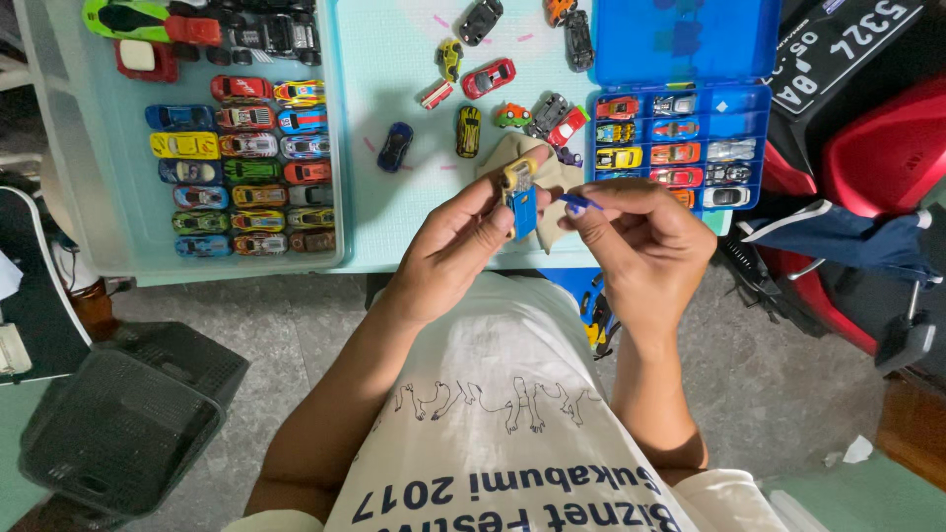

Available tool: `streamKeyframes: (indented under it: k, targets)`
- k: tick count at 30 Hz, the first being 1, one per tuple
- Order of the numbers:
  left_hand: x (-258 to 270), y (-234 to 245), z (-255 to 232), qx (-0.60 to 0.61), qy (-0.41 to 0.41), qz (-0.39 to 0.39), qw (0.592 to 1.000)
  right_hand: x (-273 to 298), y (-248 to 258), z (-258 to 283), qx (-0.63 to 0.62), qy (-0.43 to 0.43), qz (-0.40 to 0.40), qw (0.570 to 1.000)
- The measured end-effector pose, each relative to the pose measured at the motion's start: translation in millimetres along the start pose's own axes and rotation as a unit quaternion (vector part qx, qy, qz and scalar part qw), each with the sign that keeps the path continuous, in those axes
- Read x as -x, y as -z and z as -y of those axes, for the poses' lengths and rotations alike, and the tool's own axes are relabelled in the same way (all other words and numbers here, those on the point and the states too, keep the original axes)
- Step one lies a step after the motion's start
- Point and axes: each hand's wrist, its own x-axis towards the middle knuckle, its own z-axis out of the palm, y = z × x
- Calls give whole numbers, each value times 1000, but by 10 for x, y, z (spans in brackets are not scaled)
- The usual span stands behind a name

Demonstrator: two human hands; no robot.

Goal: The person wipes multiple toy cars with a cloth, one at a time, then places them into a blue storage case. The person also wipes the lid of the case before closing it.

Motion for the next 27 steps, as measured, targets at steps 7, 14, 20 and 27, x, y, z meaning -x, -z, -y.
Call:
streamKeyframes:
  k: [7, 14, 20, 27]
  targets:
    - [41, -51, 133, -55, -44, -44, 997, 78, -255, 123, 161, 155, -26, 974]
    - [86, -8, 165, -63, -50, -49, 996, 93, -153, 52, 124, 131, 8, 984]
    - [63, -44, 143, -49, -48, -42, 997, 114, -71, 33, 83, 102, 18, 991]
    - [51, -64, 120, -95, -69, -56, 992, 91, -85, 63, -5, 46, 52, 998]
